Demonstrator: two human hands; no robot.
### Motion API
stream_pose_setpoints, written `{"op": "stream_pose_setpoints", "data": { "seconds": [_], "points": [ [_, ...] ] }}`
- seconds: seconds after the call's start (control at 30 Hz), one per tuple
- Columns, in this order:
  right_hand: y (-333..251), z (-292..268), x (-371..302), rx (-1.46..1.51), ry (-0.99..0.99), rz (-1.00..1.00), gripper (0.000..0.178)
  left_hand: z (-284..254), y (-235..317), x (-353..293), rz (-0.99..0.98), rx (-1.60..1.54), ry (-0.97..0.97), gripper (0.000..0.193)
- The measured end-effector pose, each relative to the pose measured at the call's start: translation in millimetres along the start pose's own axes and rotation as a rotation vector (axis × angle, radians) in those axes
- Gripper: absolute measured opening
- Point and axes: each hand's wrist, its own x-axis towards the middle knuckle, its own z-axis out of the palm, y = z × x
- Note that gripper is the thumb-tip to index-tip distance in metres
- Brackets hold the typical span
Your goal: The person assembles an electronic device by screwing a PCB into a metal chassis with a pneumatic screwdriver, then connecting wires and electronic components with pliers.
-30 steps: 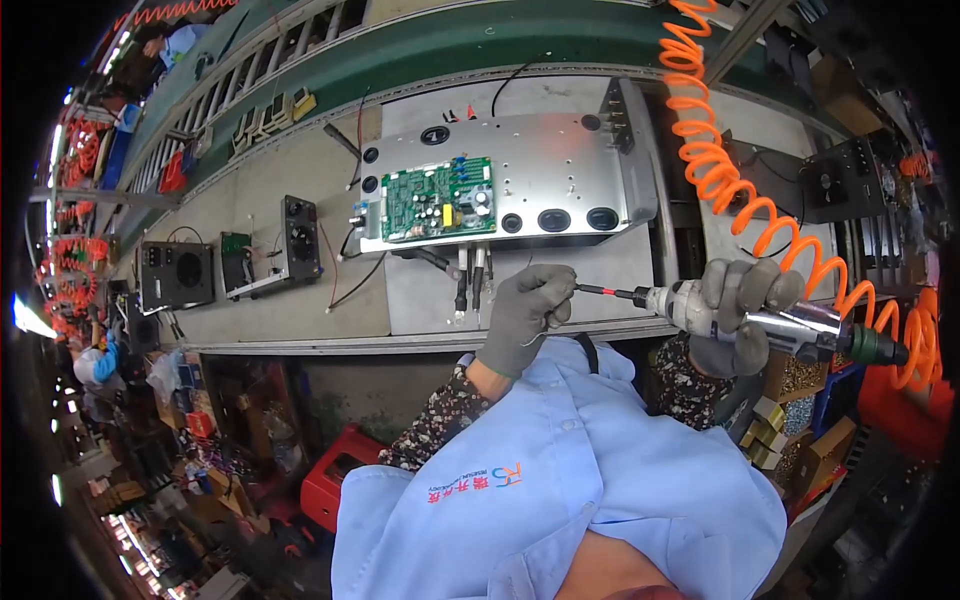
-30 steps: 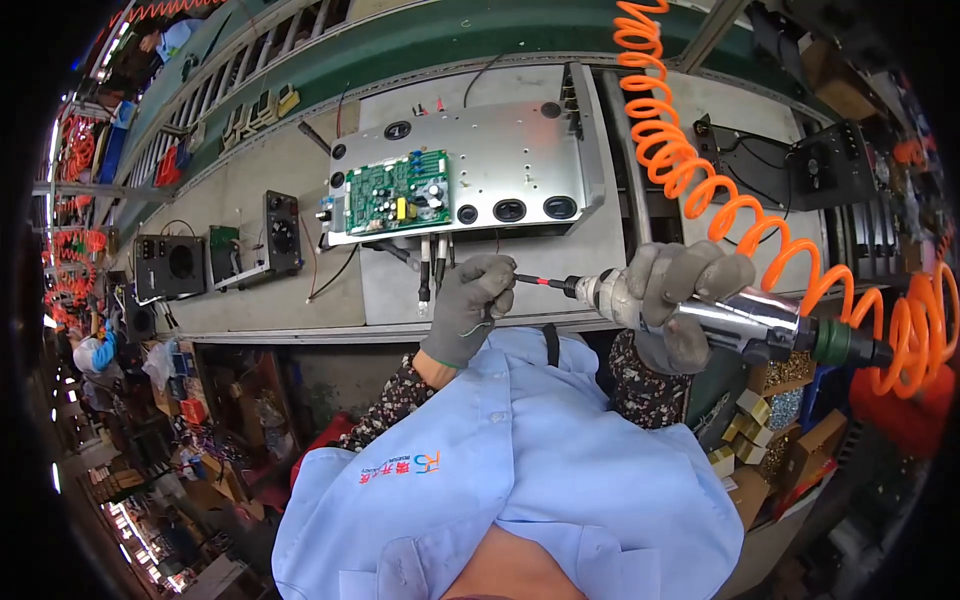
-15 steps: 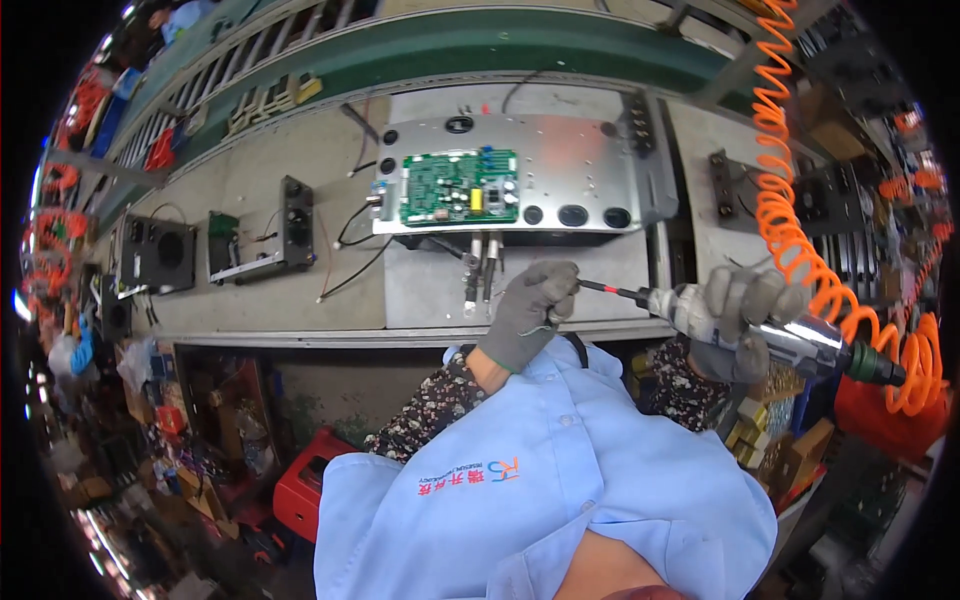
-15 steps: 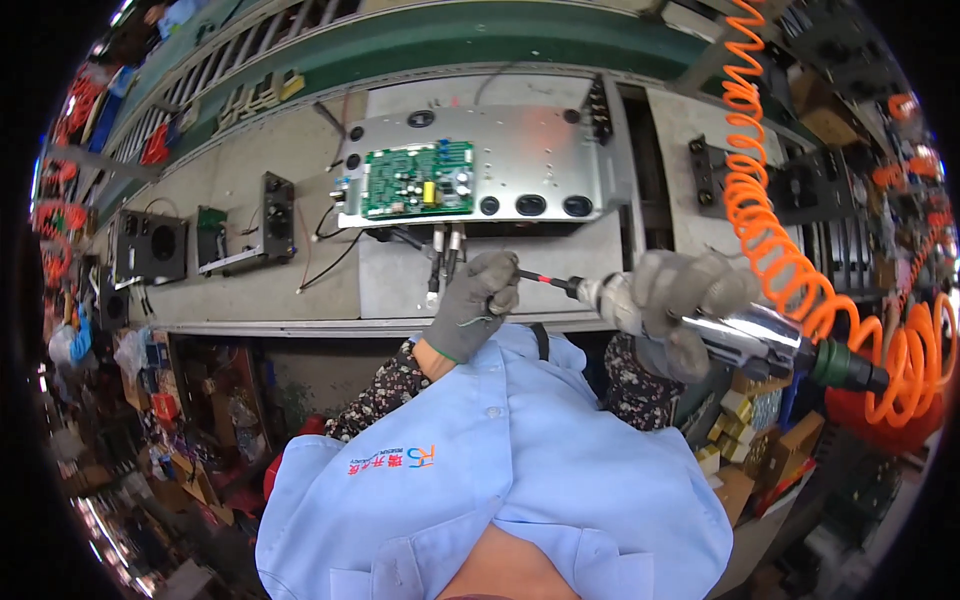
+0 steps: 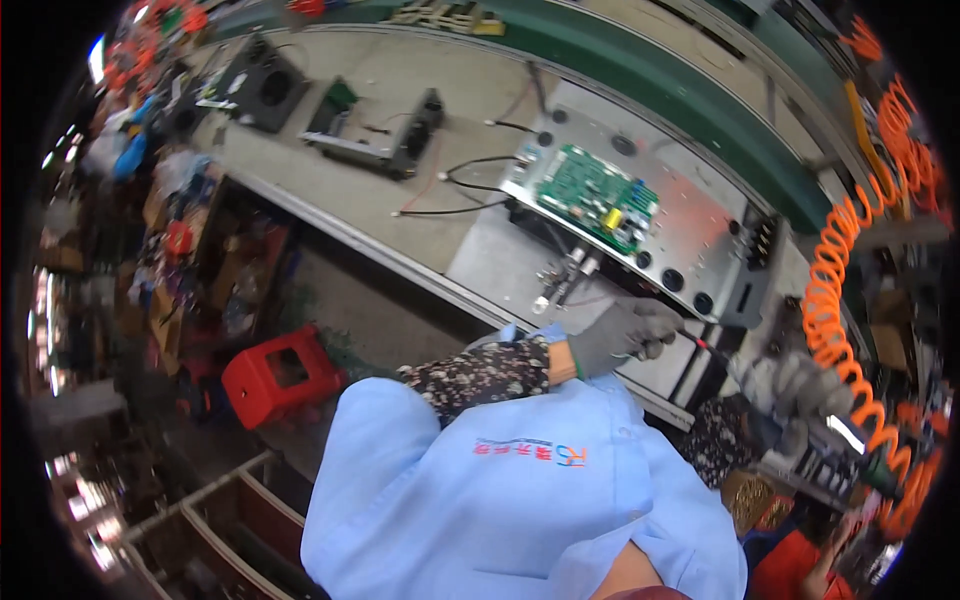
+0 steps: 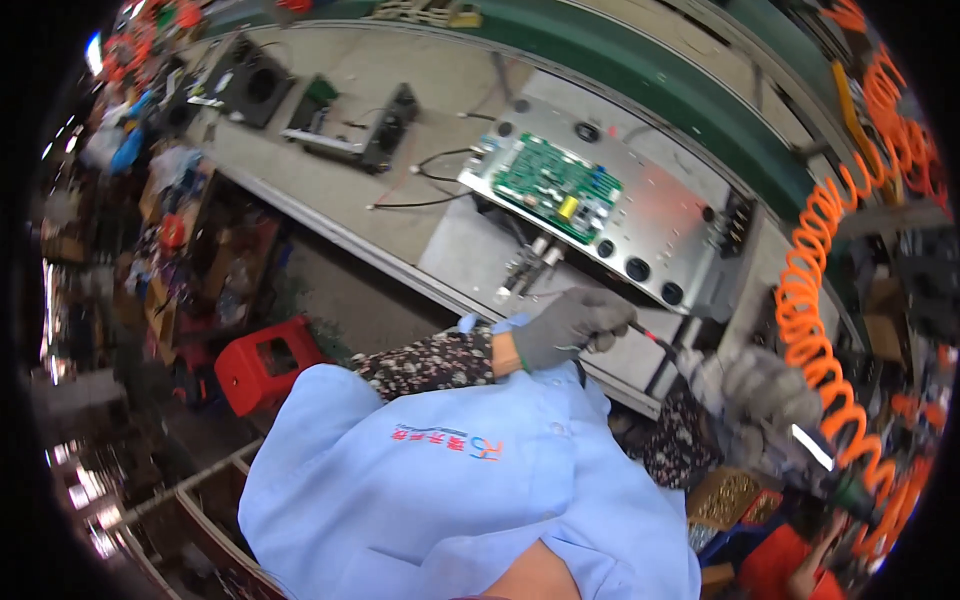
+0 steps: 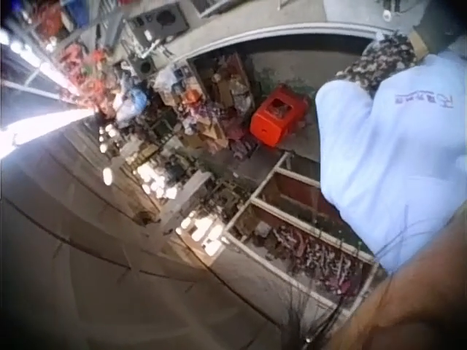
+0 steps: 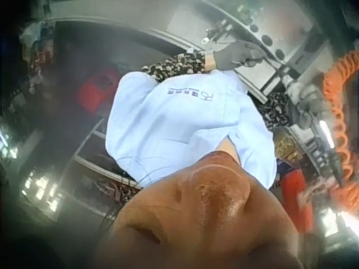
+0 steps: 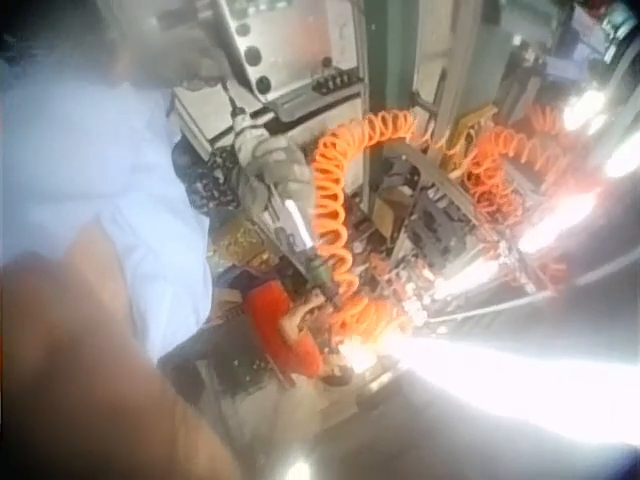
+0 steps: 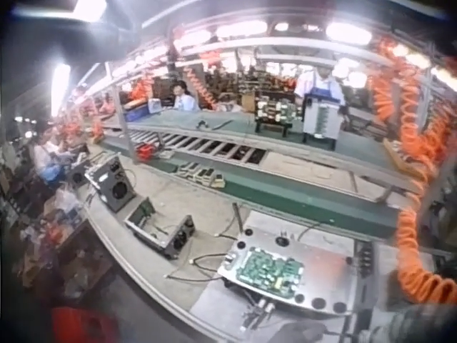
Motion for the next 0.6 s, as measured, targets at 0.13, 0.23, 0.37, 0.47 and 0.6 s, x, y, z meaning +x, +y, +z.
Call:
{"op": "stream_pose_setpoints", "data": {
  "seconds": [0.13,0.23,0.37,0.47,0.6],
  "points": [
    [-71,2,-25,-0.172,0.036,0.106,0.019,-46,-30,16,0.065,0.165,-0.09,0.03],
    [-72,7,-26,-0.483,0.502,0.081,0.02,-78,-38,40,-0.121,-0.173,0.037,0.033],
    [-55,-35,-31,-0.539,0.651,0.193,0.032,-107,-43,68,-0.12,-0.439,-0.006,0.034],
    [-50,-46,-38,-0.481,0.703,0.292,0.032,-85,-42,71,-0.13,-0.445,0.165,0.034],
    [-41,-59,-43,-0.675,0.741,0.33,0.036,-74,-41,74,-0.035,-0.474,0.178,0.026]
  ]
}}
